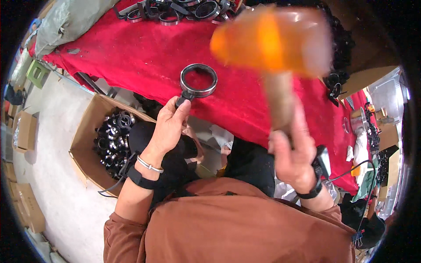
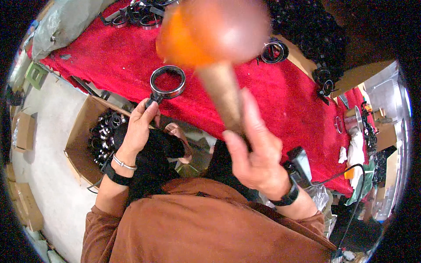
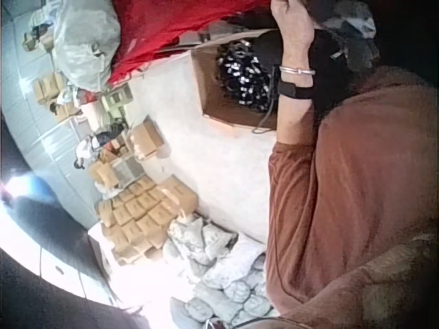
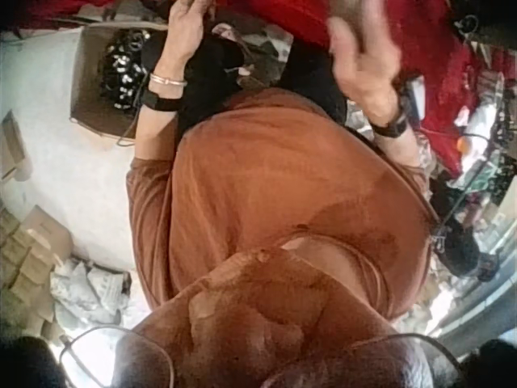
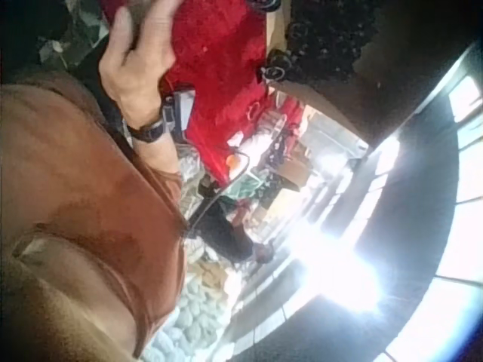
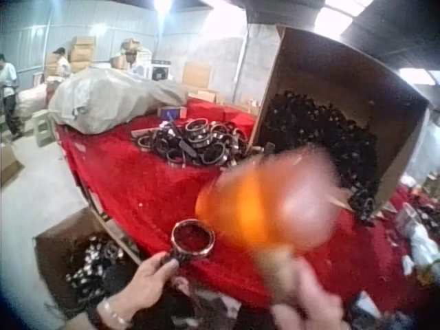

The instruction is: Using a mallet to tap metal rings into or onto components in a manufacturing assembly setting.

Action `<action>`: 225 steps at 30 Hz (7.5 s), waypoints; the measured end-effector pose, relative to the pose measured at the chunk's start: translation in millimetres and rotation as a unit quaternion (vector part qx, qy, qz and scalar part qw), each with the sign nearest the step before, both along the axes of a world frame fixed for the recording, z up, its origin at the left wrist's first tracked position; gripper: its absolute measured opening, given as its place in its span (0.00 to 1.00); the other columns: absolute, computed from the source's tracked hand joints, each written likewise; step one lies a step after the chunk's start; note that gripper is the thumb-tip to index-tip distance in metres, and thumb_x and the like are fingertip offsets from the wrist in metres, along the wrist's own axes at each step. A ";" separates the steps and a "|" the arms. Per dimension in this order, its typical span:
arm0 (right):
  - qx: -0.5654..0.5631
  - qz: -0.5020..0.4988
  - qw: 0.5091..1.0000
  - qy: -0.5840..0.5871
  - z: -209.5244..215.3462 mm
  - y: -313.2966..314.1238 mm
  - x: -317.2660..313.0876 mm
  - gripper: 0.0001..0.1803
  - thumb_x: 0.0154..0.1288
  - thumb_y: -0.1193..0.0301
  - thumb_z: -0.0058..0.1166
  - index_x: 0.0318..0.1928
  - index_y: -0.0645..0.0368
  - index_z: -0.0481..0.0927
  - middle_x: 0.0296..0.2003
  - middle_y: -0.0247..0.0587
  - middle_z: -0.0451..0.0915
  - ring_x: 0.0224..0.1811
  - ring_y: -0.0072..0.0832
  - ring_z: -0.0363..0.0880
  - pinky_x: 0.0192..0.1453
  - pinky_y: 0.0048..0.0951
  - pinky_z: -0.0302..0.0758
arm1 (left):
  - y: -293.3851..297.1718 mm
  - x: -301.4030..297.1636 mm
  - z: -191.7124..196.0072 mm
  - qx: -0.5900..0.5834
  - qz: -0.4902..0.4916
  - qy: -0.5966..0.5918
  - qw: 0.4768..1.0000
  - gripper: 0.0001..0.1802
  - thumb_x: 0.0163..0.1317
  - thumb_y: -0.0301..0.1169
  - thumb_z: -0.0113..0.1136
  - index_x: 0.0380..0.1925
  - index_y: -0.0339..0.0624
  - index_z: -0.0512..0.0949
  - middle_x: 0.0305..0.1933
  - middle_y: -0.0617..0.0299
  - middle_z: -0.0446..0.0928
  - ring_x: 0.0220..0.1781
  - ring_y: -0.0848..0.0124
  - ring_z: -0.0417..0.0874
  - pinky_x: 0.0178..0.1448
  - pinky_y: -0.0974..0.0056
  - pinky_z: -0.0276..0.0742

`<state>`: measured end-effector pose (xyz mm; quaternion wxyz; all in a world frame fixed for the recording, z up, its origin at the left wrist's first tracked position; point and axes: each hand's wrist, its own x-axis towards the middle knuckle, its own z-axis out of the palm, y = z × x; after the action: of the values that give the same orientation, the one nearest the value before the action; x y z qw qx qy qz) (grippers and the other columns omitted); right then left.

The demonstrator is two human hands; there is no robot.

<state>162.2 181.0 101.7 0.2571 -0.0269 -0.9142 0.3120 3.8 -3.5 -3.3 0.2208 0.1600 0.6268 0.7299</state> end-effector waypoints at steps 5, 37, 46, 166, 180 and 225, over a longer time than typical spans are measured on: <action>0.094 0.052 0.987 -0.118 -24.2 10.0 15.6 0.36 0.53 0.77 0.56 0.63 0.58 0.58 0.25 0.53 0.72 0.26 0.48 0.73 0.33 0.42 0.72 | 4.4 2.3 -3.2 0.005 -0.007 -0.010 1.000 0.10 0.65 0.35 0.47 0.30 0.41 0.70 0.25 0.70 0.67 0.27 0.80 0.67 0.33 0.74 0.63; 0.043 0.158 0.986 -0.021 26.7 -3.5 -103.0 0.27 0.61 0.72 0.50 0.61 0.57 0.62 0.41 0.61 0.75 0.44 0.52 0.75 0.47 0.34 0.73 | 0.8 -0.1 6.2 -0.043 0.028 0.016 0.999 0.13 0.64 0.38 0.50 0.24 0.43 0.69 0.20 0.72 0.64 0.24 0.81 0.64 0.29 0.73 0.61; -0.126 0.034 0.980 -0.149 29.0 6.7 -82.2 0.24 0.64 0.68 0.45 0.60 0.62 0.62 0.48 0.64 0.71 0.53 0.43 0.72 0.54 0.34 0.69 | 1.0 3.3 6.7 0.006 0.008 -0.029 1.000 0.13 0.64 0.37 0.49 0.23 0.43 0.68 0.21 0.70 0.65 0.24 0.80 0.65 0.31 0.74 0.61; 0.104 0.132 0.986 -0.021 10.0 -2.2 -106.7 0.26 0.61 0.74 0.49 0.60 0.60 0.62 0.40 0.59 0.76 0.43 0.45 0.76 0.44 0.36 0.72 | -0.6 -6.8 -4.0 0.026 0.048 -0.029 0.998 0.16 0.64 0.38 0.49 0.23 0.39 0.74 0.18 0.71 0.66 0.23 0.81 0.65 0.28 0.74 0.60; 0.069 0.169 0.973 -0.145 8.7 -2.6 -109.7 0.24 0.64 0.71 0.46 0.61 0.57 0.63 0.47 0.58 0.74 0.51 0.42 0.75 0.50 0.32 0.71 | -4.3 -4.9 3.0 0.017 0.055 -0.019 0.998 0.15 0.64 0.38 0.48 0.23 0.41 0.73 0.18 0.71 0.67 0.21 0.83 0.64 0.26 0.76 0.58; -0.565 -0.003 0.786 -0.252 -4.6 103.8 -6.7 0.29 0.67 0.63 0.41 0.67 0.49 0.50 0.21 0.40 0.72 0.14 0.25 0.70 0.16 0.24 0.70 | 98.6 -216.0 97.5 -0.480 0.131 0.753 0.431 0.09 0.51 0.29 0.51 0.32 0.47 0.79 0.38 0.58 0.73 0.44 0.63 0.71 0.45 0.59 0.65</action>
<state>155.5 284.7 97.1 -0.0424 -0.2478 -0.6071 0.7538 -212.2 95.0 94.2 -0.3954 0.4302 0.8078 -0.0775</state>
